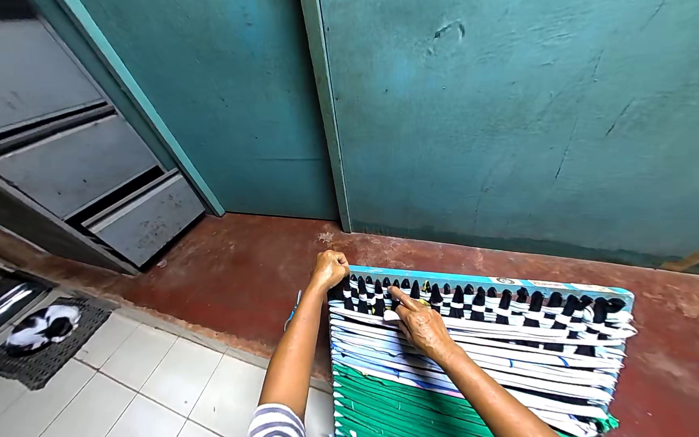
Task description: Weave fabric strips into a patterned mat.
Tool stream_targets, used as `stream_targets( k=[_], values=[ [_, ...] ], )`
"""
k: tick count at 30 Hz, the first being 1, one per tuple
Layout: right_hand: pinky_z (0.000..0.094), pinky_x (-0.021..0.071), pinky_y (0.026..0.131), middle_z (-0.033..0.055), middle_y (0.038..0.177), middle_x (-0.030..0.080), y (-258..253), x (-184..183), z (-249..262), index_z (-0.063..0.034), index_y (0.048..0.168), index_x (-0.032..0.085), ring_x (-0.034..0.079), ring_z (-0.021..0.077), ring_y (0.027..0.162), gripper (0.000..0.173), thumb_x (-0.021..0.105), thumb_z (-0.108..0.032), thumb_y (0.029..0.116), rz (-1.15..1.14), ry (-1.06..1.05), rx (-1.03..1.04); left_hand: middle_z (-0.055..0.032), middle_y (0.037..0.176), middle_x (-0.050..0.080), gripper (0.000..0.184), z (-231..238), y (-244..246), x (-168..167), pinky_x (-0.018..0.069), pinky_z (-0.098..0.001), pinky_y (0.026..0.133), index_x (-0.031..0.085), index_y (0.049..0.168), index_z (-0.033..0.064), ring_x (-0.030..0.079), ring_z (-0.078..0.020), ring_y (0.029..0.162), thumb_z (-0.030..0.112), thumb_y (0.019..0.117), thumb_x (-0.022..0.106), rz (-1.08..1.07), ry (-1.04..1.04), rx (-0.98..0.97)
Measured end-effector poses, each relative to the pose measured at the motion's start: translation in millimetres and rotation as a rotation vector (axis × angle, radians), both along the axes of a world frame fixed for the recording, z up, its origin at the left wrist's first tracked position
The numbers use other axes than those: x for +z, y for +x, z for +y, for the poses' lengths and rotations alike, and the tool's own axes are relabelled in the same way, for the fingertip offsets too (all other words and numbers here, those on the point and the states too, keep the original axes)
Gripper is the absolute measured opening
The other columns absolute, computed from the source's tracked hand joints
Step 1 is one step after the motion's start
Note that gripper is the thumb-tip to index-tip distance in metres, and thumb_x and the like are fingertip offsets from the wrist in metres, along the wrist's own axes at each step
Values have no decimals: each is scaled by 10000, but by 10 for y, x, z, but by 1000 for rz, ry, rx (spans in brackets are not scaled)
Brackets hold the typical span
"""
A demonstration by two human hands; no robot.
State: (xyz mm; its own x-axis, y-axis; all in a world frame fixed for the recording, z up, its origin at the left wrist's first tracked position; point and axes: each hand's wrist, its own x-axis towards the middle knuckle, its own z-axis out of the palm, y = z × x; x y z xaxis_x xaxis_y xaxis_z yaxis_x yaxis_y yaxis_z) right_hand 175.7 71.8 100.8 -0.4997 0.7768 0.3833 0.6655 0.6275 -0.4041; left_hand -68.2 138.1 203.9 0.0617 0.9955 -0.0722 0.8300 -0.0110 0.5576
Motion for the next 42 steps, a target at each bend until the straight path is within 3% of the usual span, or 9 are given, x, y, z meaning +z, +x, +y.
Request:
stream_targets(
  k=[6, 8, 12, 15, 18, 23, 27, 34, 42],
  values=[
    [521, 597, 817, 139, 1494, 571, -9, -9, 4, 62, 893, 731, 725, 379, 1078, 117, 641, -7, 926, -22, -17, -19, -177, 1006, 699, 208, -33, -103, -12, 488, -509, 933, 725, 1090, -4, 650, -306, 984, 114, 918, 722, 25, 28, -20],
    [526, 594, 823, 141, 1498, 567, -6, -8, 1, 63, 897, 729, 723, 383, 1077, 125, 632, -7, 932, -18, -21, -16, -178, 1012, 693, 267, -144, -158, -211, 507, -470, 910, 717, 1156, -7, 650, -297, 940, 115, 919, 716, -27, 224, 8],
    [522, 597, 807, 140, 1493, 572, 1, -17, -13, 64, 881, 726, 727, 378, 1068, 122, 640, -9, 927, -19, -5, -17, -254, 1104, 691, 240, -412, -57, -798, 570, -478, 870, 745, 1074, -52, 697, -365, 986, 62, 865, 715, -111, 770, 200],
    [522, 598, 803, 152, 1486, 576, -12, -35, -8, 67, 877, 729, 730, 378, 1062, 121, 641, -5, 921, -15, 15, -15, -284, 1170, 658, 419, -553, 20, -924, 549, -470, 826, 677, 1217, -82, 670, -355, 925, 73, 836, 758, -151, 694, 338],
    [521, 601, 802, 158, 1480, 580, -20, -38, -15, 64, 868, 726, 727, 383, 1070, 107, 653, -1, 912, -8, 28, -19, -273, 1165, 659, 462, -568, 97, -910, 544, -476, 830, 674, 1211, -81, 667, -351, 926, 153, 834, 801, -156, 629, 403],
    [519, 595, 821, 148, 1509, 553, -16, -22, -20, 65, 895, 728, 719, 378, 1096, 126, 636, -11, 934, -34, -9, -23, -256, 1208, 657, 399, -543, 121, -610, 502, -497, 974, 631, 1276, -65, 648, -380, 1094, 48, 896, 684, -93, 386, 397],
    [523, 595, 820, 151, 1498, 564, -31, -29, -30, 64, 885, 730, 718, 382, 1092, 114, 650, -7, 923, -22, -1, -35, -208, 1043, 694, 352, -494, 116, -621, 500, -483, 913, 665, 1223, -59, 638, -362, 1012, -63, 877, 604, -218, 459, 406],
    [526, 594, 806, 147, 1507, 556, -19, -36, -32, 71, 889, 725, 718, 387, 1089, 120, 638, -4, 926, -24, 2, -28, -141, 942, 642, 294, -406, -80, -615, 511, -265, 723, 611, 1148, -110, 598, -119, 790, -142, 856, 608, -796, 450, 464],
    [535, 595, 793, 144, 1514, 550, -26, -30, -29, 71, 892, 727, 722, 392, 1074, 114, 640, 3, 920, -31, -22, -37, -81, 920, 638, 260, -347, -151, -623, 513, -209, 697, 634, 1076, -88, 595, -59, 754, -126, 823, 590, -794, 549, 300]
  ],
)
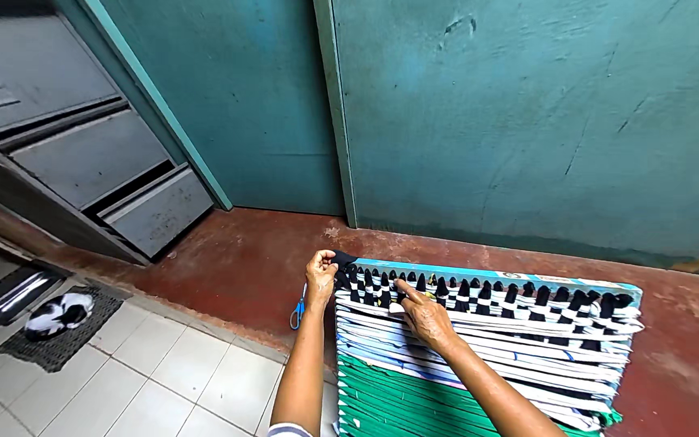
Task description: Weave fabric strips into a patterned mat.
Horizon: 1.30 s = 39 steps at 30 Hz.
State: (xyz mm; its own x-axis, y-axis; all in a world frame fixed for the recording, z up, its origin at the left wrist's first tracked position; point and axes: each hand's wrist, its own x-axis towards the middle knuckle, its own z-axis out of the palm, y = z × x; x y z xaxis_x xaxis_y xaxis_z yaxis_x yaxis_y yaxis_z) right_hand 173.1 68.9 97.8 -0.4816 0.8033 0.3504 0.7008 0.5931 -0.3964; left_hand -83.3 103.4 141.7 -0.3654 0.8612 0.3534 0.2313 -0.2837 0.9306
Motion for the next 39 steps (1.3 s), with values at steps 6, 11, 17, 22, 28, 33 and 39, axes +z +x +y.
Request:
stream_targets(
  k=[6, 11, 17, 22, 28, 33, 39],
  values=[
    [530, 597, 779, 142, 1512, 552, 6, -21, 2, 69, 878, 725, 726, 391, 1063, 106, 648, 5, 913, 5, 21, 2, -125, 947, 652, 360, -145, 29, -243, 517, -234, 600, 548, 1217, -120, 615, -94, 707, -174, 861, 524, -263, -68, 177],
    [536, 595, 784, 140, 1503, 562, 7, -25, 10, 65, 866, 723, 723, 394, 1071, 103, 651, 7, 908, 11, 26, 4, -141, 1002, 677, 295, -281, 82, -316, 514, -224, 736, 624, 1187, -116, 604, -70, 783, -112, 905, 537, -104, -61, 208],
    [533, 597, 782, 141, 1505, 560, 3, -30, 8, 65, 875, 728, 724, 385, 1074, 94, 657, 9, 901, 14, 37, 3, -284, 1108, 663, 173, -390, 279, -622, 572, -273, 794, 712, 983, -131, 681, -226, 950, -99, 832, 634, 251, 184, 325],
    [528, 599, 766, 145, 1498, 566, 4, -43, 2, 68, 866, 727, 730, 391, 1046, 99, 651, 14, 901, 17, 54, 5, -154, 1051, 675, 172, -455, 190, -607, 543, -186, 637, 622, 1056, -160, 638, -45, 737, -109, 900, 573, -206, 145, 383],
    [534, 596, 778, 142, 1517, 547, 13, -23, 4, 72, 886, 727, 725, 396, 1052, 105, 637, 25, 909, 6, 9, 7, 27, 698, 633, 156, -638, 189, -788, 510, -174, 555, 606, 938, -44, 590, -14, 574, -75, 798, 544, -301, 103, 293],
    [530, 597, 784, 144, 1513, 551, 9, -14, -2, 70, 882, 727, 722, 396, 1069, 109, 642, 10, 913, 8, 20, 9, -101, 947, 677, 276, -857, 195, -910, 513, -202, 653, 618, 1135, -123, 594, -39, 694, -85, 875, 532, -167, -105, 145],
    [534, 592, 804, 147, 1515, 548, 8, -18, 2, 71, 887, 728, 716, 397, 1087, 111, 639, 11, 917, 6, 10, 10, -17, 668, 614, 208, -880, 312, -605, 495, -185, 501, 569, 1152, -103, 562, -38, 508, -94, 945, 560, -375, -237, 113]
  ],
)
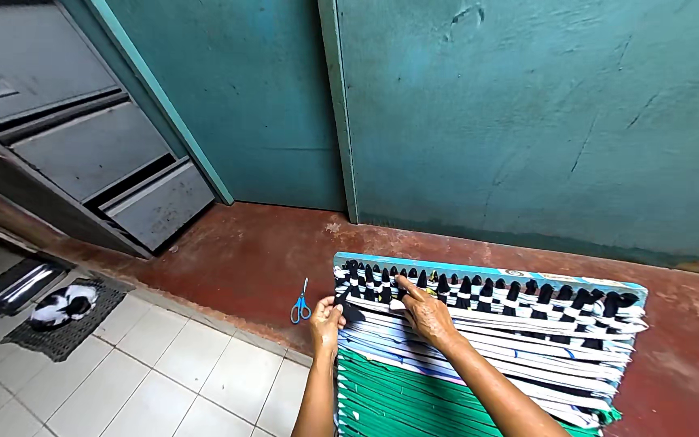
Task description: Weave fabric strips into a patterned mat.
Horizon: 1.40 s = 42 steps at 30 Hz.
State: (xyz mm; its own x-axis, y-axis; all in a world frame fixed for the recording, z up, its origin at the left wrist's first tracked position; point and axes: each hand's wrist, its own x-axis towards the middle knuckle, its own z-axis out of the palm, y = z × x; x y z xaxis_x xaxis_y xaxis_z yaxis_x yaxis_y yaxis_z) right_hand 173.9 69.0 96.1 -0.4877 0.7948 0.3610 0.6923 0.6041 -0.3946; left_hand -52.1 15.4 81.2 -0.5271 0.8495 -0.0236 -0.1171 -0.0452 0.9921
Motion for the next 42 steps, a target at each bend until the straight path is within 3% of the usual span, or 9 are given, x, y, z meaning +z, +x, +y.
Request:
stream_targets(
  k=[6, 9, 13, 17, 20, 32, 37, 39, 42],
  values=[
    [533, 596, 790, 152, 1505, 557, -1, 2, -4, 74, 874, 726, 721, 396, 1077, 99, 649, 18, 902, 10, 22, 2, 22, 665, 615, 110, 156, 41, 55, 474, -157, 502, 565, 1042, -25, 576, -17, 543, -95, 961, 537, -169, 148, 201],
    [536, 595, 799, 151, 1509, 554, -5, -7, -1, 74, 879, 726, 716, 398, 1090, 100, 651, 12, 904, 10, 14, -2, 6, 727, 632, 123, 138, 62, -48, 487, -155, 567, 614, 1045, -74, 579, -2, 601, -93, 939, 556, 1, 155, 197],
    [533, 595, 790, 154, 1509, 553, -8, -20, -5, 70, 872, 726, 718, 399, 1083, 104, 661, -3, 908, 6, 24, -1, -117, 900, 690, 176, 170, 156, -122, 555, -187, 674, 641, 1087, -147, 643, -30, 699, -82, 937, 576, 229, 185, 178],
    [537, 593, 790, 160, 1504, 556, -6, -6, -12, 77, 871, 724, 718, 403, 1076, 85, 679, 7, 891, 11, 21, 0, -274, 1081, 679, 170, 330, 262, -228, 596, -297, 798, 703, 1010, -149, 705, -220, 908, -98, 863, 634, 533, 287, 215],
    [532, 593, 791, 157, 1509, 551, -6, -11, -16, 74, 868, 725, 719, 400, 1072, 87, 678, 6, 895, 2, 17, -2, -279, 1010, 702, 155, 404, 279, -209, 571, -425, 871, 762, 981, -84, 701, -360, 949, -81, 867, 657, 810, 222, 236],
    [524, 596, 782, 159, 1503, 557, -13, -23, 0, 72, 855, 724, 720, 397, 1075, 81, 677, 14, 886, 13, 34, -1, -259, 961, 729, 304, 318, 172, -119, 578, -577, 713, 743, 1231, 31, 727, -439, 796, 20, 967, 592, 1199, -26, 64],
    [516, 598, 777, 171, 1486, 570, -31, -50, -12, 69, 838, 720, 723, 397, 1061, 78, 688, 10, 877, 30, 68, -5, -301, 1271, 665, 372, 309, 71, -76, 482, -536, 1055, 615, 1321, -118, 668, -450, 1165, -73, 968, 505, 863, 82, -175],
    [516, 600, 762, 171, 1486, 570, -35, -62, -12, 66, 834, 721, 729, 397, 1045, 72, 690, 13, 872, 34, 78, -6, -316, 1245, 669, 395, 310, 62, -10, 498, -534, 1013, 584, 1360, -112, 685, -457, 1108, -65, 983, 477, 867, 28, -219],
    [514, 597, 761, 162, 1510, 549, -36, -54, -17, 67, 851, 723, 728, 396, 1034, 85, 677, 6, 889, 17, 43, -12, -268, 1205, 697, 456, 309, 83, 189, 498, -603, 958, 498, 1516, 77, 682, -458, 1087, 89, 1064, 434, 1050, -333, -315]
  ],
)
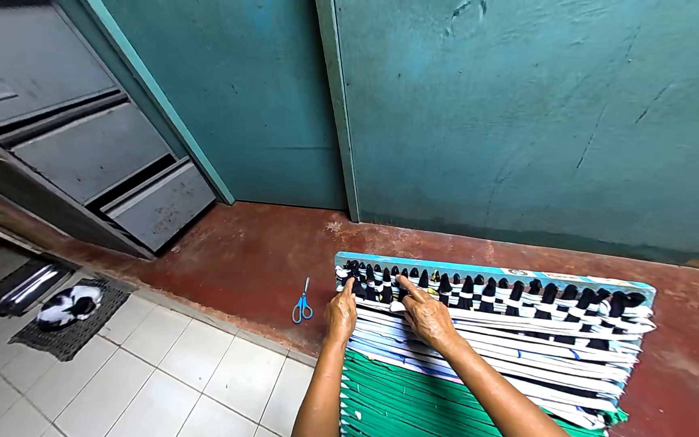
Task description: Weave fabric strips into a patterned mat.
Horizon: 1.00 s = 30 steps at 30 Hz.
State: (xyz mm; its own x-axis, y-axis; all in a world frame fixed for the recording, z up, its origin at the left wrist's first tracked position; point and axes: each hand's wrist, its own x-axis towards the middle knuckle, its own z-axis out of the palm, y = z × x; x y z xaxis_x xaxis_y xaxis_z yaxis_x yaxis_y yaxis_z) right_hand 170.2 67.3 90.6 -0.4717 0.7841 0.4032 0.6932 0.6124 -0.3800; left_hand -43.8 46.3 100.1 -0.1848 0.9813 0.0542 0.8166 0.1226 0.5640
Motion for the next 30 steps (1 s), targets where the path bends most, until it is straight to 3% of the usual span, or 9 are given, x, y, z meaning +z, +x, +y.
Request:
stream_targets(
  k=[3, 11, 16, 19, 21, 23, 25, 27, 30],
  values=[
    [514, 594, 775, 152, 1527, 533, -5, 33, -4, 66, 875, 727, 724, 389, 1049, 94, 665, 0, 903, -30, -40, -10, -221, 1210, 705, 484, 17, 66, 193, 495, -596, 946, 393, 1592, 212, 673, -432, 1112, 219, 1108, 382, 179, -242, 45],
    [512, 592, 782, 147, 1546, 513, 0, 42, -6, 73, 897, 729, 720, 395, 1062, 101, 645, 17, 906, -39, -65, -11, -220, 1215, 699, 438, 92, 157, 341, 506, -573, 924, 488, 1539, 227, 674, -425, 1108, 274, 1122, 360, 321, -273, 119],
    [509, 593, 771, 151, 1543, 515, 1, 39, 5, 71, 887, 724, 723, 393, 1051, 103, 640, 17, 908, -47, -47, -2, -206, 1246, 694, 431, 117, 135, 304, 498, -579, 946, 504, 1529, 247, 663, -416, 1143, 283, 1121, 370, 245, -252, 146],
    [512, 591, 777, 146, 1552, 507, -2, 28, 10, 71, 904, 731, 723, 392, 1050, 112, 635, 14, 914, -50, -50, -6, -245, 1212, 696, 456, 116, 129, 251, 494, -585, 973, 446, 1561, 156, 668, -441, 1127, 231, 1117, 373, 144, -230, 94],
    [513, 592, 761, 143, 1549, 510, -7, 17, 20, 69, 896, 734, 726, 396, 1028, 109, 639, 17, 910, -41, -44, -13, -266, 1121, 704, 469, 123, 73, 159, 526, -506, 937, 408, 1545, -1, 698, -388, 978, 128, 1094, 410, -99, -131, 13],
    [512, 594, 744, 146, 1535, 527, -12, -12, 23, 65, 869, 730, 732, 397, 1002, 101, 645, 20, 901, -22, -15, -16, -119, 801, 612, 441, 154, 7, 94, 494, -303, 632, 400, 1512, -61, 542, -162, 608, 86, 1096, 389, -460, -100, 4],
    [504, 594, 735, 141, 1531, 532, -8, -35, 20, 63, 861, 727, 734, 388, 985, 101, 650, 13, 902, -21, -1, -17, -23, 642, 519, 424, 209, -15, 64, 386, -230, 463, 402, 1498, -59, 437, -71, 469, 99, 1105, 387, -744, -153, 59],
    [504, 599, 713, 146, 1513, 551, -2, -54, 30, 59, 833, 723, 743, 387, 962, 89, 665, 15, 885, -1, 34, -10, -39, 663, 535, 385, 286, -9, 62, 398, -232, 481, 469, 1438, -89, 442, -72, 481, 86, 1099, 411, -761, -159, 96],
    [507, 600, 720, 147, 1506, 557, 9, -30, 24, 59, 841, 728, 745, 386, 959, 79, 669, 23, 878, -6, 22, -6, -115, 793, 607, 327, 357, 14, 87, 485, -271, 596, 583, 1302, -124, 526, -121, 581, 77, 1091, 432, -519, -128, 85]
  ],
)
